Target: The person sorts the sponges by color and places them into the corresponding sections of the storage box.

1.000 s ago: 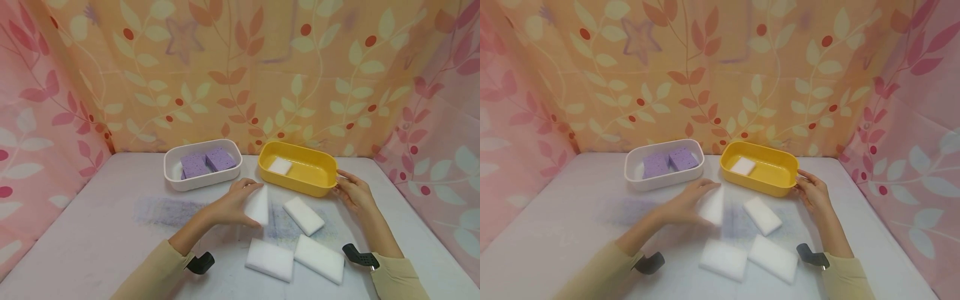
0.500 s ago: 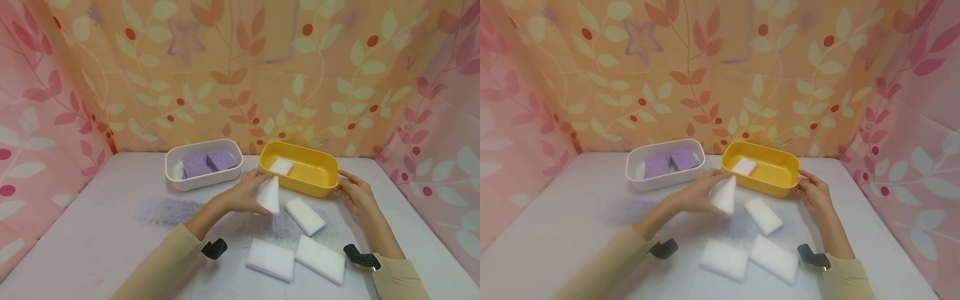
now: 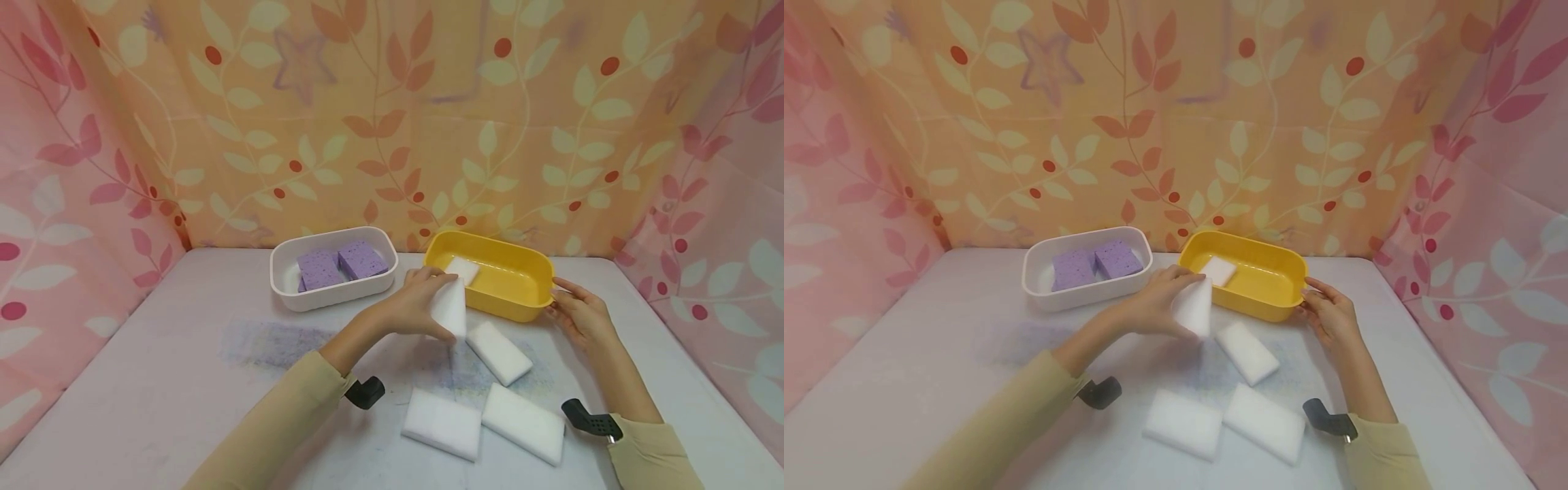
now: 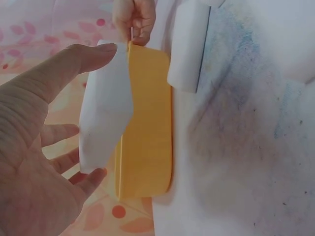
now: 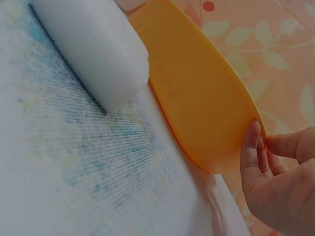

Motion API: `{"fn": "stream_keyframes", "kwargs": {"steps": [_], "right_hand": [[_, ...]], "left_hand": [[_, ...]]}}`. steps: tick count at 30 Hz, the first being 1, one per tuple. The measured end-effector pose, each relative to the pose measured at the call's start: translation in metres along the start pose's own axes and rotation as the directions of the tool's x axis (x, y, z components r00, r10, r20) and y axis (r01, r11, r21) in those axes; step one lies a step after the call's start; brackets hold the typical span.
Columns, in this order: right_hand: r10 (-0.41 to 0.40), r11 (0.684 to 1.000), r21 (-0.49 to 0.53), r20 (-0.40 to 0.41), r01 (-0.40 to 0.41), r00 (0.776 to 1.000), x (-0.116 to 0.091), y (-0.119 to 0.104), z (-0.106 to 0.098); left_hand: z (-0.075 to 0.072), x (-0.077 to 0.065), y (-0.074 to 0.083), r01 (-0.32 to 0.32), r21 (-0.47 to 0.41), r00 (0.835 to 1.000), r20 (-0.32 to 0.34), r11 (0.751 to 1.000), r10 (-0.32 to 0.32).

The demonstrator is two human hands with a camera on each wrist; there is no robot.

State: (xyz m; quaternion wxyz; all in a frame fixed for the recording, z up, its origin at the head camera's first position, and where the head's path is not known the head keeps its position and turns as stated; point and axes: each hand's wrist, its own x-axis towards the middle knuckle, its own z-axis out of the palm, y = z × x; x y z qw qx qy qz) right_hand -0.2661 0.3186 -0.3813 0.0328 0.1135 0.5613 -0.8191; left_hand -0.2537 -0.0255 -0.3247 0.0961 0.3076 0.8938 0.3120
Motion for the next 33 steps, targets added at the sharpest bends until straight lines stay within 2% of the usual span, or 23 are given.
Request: {"fn": "stream_keyframes", "kwargs": {"steps": [8, 15, 24, 33], "right_hand": [[0.002, 1.0, 0.005, 0.002, -0.002, 1.0, -0.001, 0.0, 0.0], [-0.003, 0.999, -0.038, -0.005, 0.003, 1.0, 0.0, 0.001, -0.001], [-0.004, 1.0, -0.023, 0.001, 0.004, 1.0, -0.001, 0.001, -0.002], [-0.024, 1.0, -0.01, 0.016, 0.024, 1.0, -0.002, 0.002, -0.001]], "left_hand": [[0.0, 0.017, 0.004, -0.013, 0.034, 1.0, 0.009, 0.999, 0.012], [-0.003, 0.031, 0.016, -0.013, 0.055, 1.0, 0.025, 0.998, 0.012], [0.0, 0.046, 0.027, 0.025, 0.125, 0.998, 0.06, 0.992, -0.033], [0.004, 0.068, 0.035, 0.004, 0.189, 0.999, 0.03, 0.982, -0.01]]}}
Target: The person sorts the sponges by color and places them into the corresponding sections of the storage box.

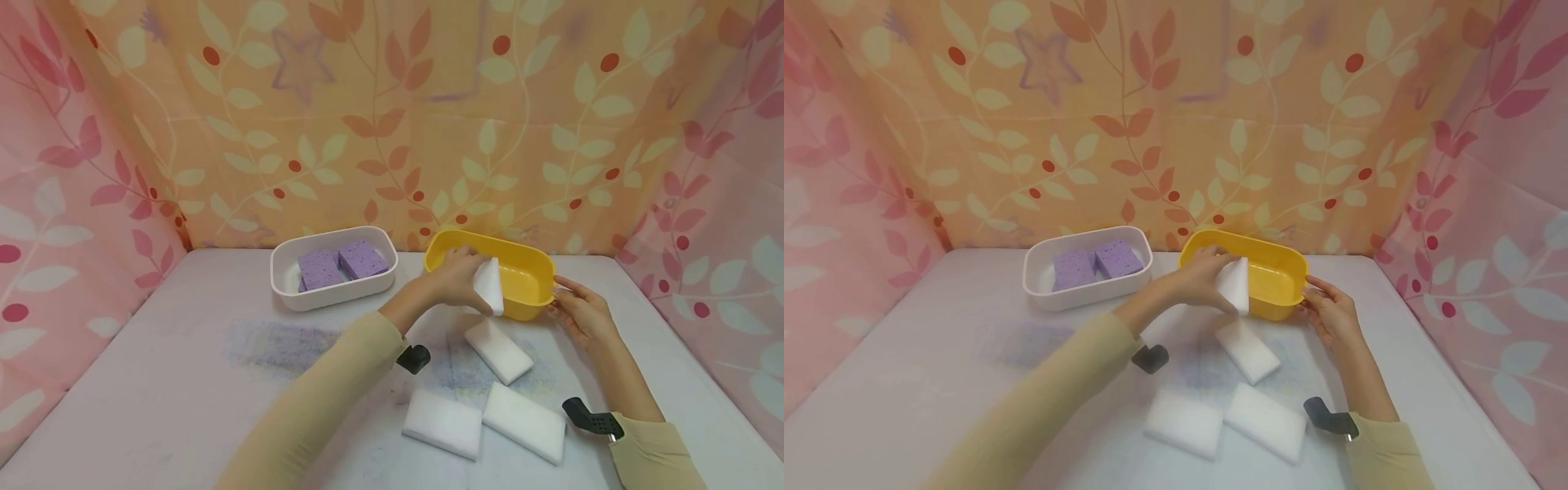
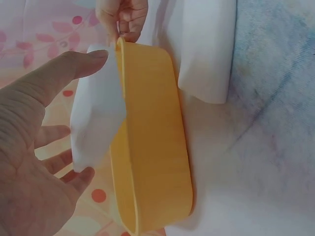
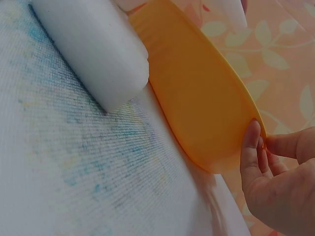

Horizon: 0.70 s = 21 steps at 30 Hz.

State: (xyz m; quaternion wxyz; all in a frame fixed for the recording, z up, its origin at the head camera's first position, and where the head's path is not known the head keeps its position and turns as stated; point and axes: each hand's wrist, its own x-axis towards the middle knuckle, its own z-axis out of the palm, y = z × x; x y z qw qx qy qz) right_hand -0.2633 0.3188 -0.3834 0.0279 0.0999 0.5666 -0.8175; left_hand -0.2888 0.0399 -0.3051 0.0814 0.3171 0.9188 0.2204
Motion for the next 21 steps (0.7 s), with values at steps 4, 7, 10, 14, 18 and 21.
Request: {"fn": "stream_keyframes", "kwargs": {"steps": [4, 7, 10, 14, 18, 21], "right_hand": [[-0.005, 1.0, 0.0, 0.009, 0.005, 1.0, 0.0, 0.0, 0.002], [-0.006, 1.0, -0.005, 0.011, 0.006, 1.0, 0.001, 0.001, 0.003], [-0.007, 1.0, -0.01, 0.009, 0.007, 1.0, 0.001, 0.001, 0.005], [-0.009, 1.0, 0.003, 0.015, 0.009, 1.0, 0.001, 0.002, 0.006], [-0.018, 1.0, 0.011, 0.024, 0.018, 1.0, 0.0, 0.001, 0.006], [-0.018, 1.0, 0.013, 0.02, 0.018, 1.0, 0.0, -0.001, 0.006]], "left_hand": [[0.0, 0.006, 0.004, 0.003, -0.018, 1.0, -0.01, 1.0, -0.004], [0.001, 0.011, 0.006, 0.014, -0.036, 1.0, -0.013, 0.999, -0.015], [0.002, 0.017, 0.007, 0.018, -0.043, 1.0, -0.021, 0.999, -0.019], [0.004, 0.025, 0.008, 0.028, -0.044, 0.999, -0.037, 0.999, -0.03], [0.003, 0.033, 0.01, 0.041, -0.043, 0.998, -0.051, 0.998, -0.043], [0.003, 0.039, 0.012, 0.047, -0.03, 0.997, -0.056, 0.998, -0.049]]}}
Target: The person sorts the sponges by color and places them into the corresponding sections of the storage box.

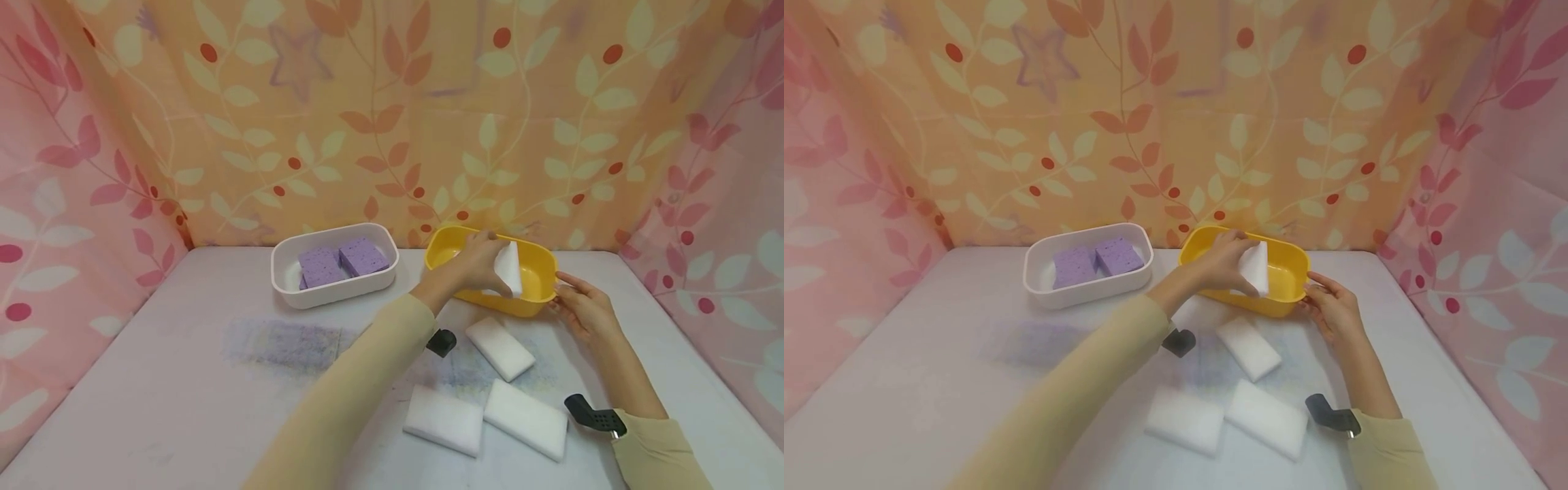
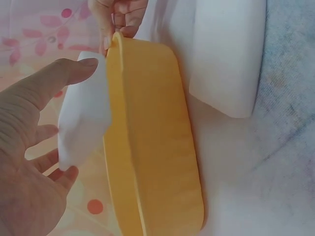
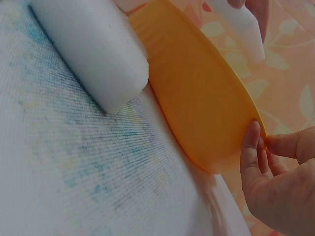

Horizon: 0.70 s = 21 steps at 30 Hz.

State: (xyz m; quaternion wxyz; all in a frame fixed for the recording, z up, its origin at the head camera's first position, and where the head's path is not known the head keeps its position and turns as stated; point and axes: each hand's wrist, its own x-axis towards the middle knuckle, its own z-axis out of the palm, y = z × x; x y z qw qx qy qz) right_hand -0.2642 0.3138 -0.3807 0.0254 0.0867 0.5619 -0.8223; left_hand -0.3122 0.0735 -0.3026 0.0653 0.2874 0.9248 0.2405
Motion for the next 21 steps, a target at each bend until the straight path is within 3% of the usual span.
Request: {"fn": "stream_keyframes", "kwargs": {"steps": [9, 21], "right_hand": [[0.046, 0.999, 0.011, -0.027, -0.045, 0.999, -0.003, -0.001, 0.0], [0.069, 0.997, 0.03, -0.032, -0.068, 0.997, -0.006, -0.001, 0.003]], "left_hand": [[0.005, 0.016, 0.005, -0.018, 0.062, 1.0, -0.023, 0.998, 0.019], [0.01, 0.014, 0.01, -0.015, 0.128, 1.0, -0.001, 0.992, 0.015]]}}
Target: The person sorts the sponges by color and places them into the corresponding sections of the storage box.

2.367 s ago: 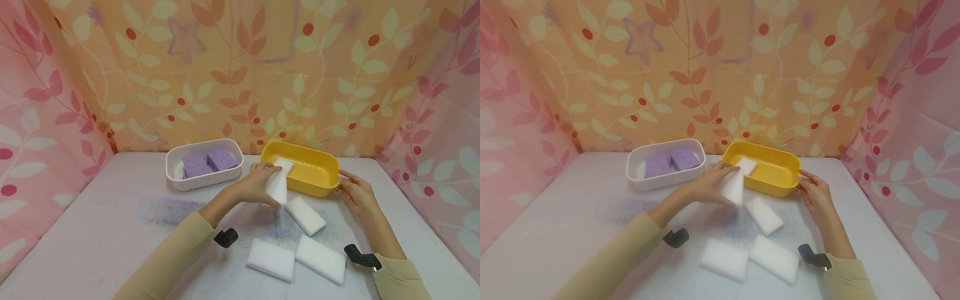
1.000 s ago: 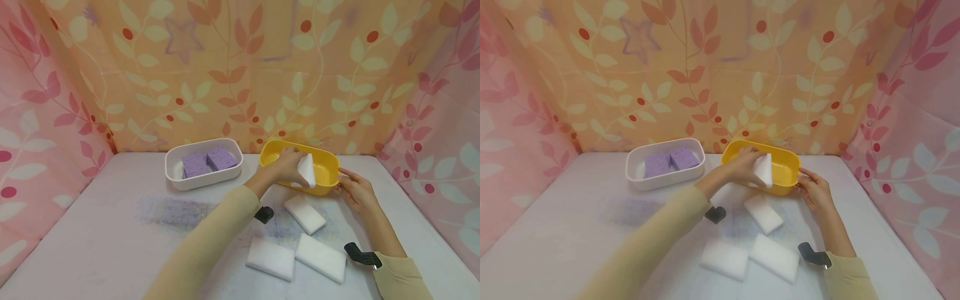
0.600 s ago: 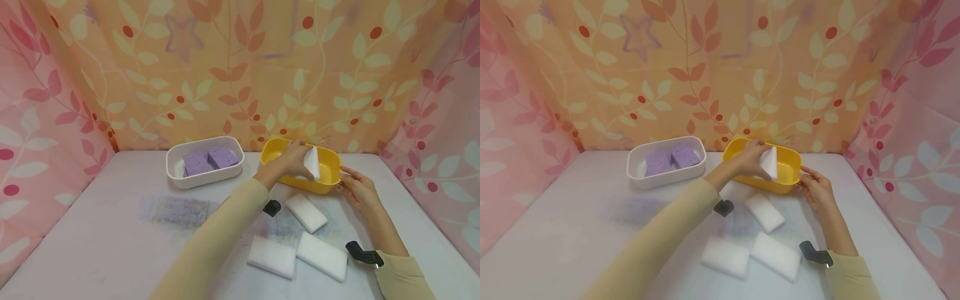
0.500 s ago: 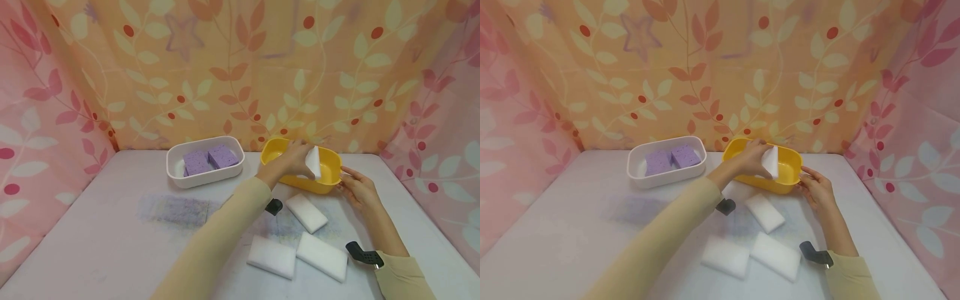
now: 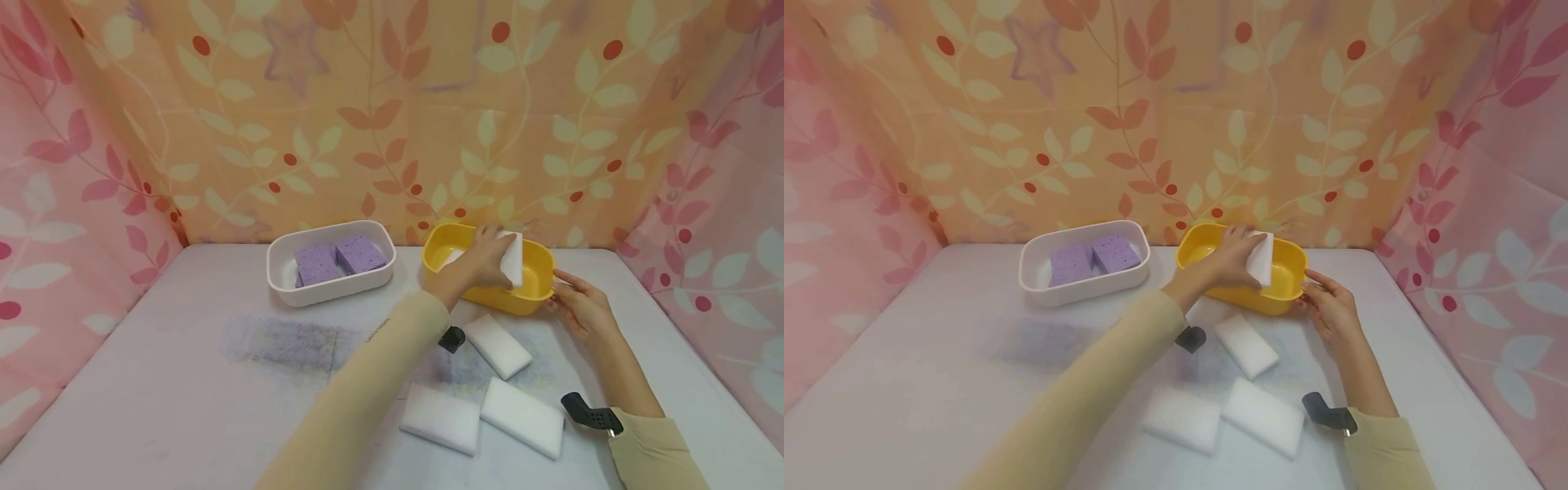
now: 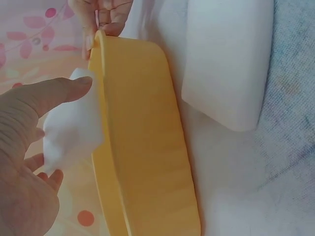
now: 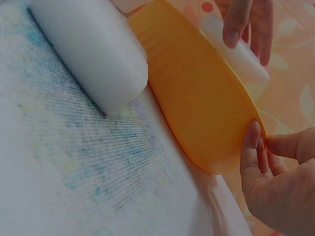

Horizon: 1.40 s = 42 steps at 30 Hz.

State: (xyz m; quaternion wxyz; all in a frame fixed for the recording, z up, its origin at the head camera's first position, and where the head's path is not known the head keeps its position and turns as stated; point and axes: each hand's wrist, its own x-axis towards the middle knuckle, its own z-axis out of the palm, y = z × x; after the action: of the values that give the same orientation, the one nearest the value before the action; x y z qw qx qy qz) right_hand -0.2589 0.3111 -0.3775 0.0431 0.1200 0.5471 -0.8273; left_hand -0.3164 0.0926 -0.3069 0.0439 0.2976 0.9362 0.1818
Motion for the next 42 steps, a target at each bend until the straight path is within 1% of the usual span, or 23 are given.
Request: {"fn": "stream_keyframes", "kwargs": {"steps": [8, 14, 17, 27, 34, 42], "right_hand": [[-0.013, 1.0, 0.005, 0.002, 0.013, 1.0, 0.0, 0.001, 0.001], [-0.02, 1.0, 0.013, 0.014, 0.019, 1.0, -0.001, 0.003, 0.002], [-0.017, 1.0, 0.018, 0.016, 0.016, 1.0, -0.002, 0.003, 0.002], [-0.007, 1.0, 0.024, 0.009, 0.007, 1.0, -0.002, 0.001, 0.002], [-0.012, 1.0, 0.019, 0.005, 0.012, 1.0, 0.0, 0.002, 0.001], [-0.021, 1.0, -0.001, 0.001, 0.021, 1.0, 0.002, 0.003, 0.001]], "left_hand": [[0.006, 0.003, -0.001, 0.018, -0.01, 1.0, -0.009, 1.0, -0.018], [0.013, 0.004, -0.002, 0.002, -0.014, 1.0, -0.019, 1.0, -0.002], [0.015, 0.003, -0.004, -0.004, -0.044, 1.0, -0.014, 0.999, 0.003], [0.018, -0.004, -0.008, -0.013, -0.151, 1.0, -0.028, 0.988, 0.009], [0.018, -0.011, -0.013, -0.011, -0.17, 1.0, -0.027, 0.985, 0.006], [0.014, -0.023, -0.017, -0.023, -0.188, 0.999, -0.034, 0.982, 0.017]]}}
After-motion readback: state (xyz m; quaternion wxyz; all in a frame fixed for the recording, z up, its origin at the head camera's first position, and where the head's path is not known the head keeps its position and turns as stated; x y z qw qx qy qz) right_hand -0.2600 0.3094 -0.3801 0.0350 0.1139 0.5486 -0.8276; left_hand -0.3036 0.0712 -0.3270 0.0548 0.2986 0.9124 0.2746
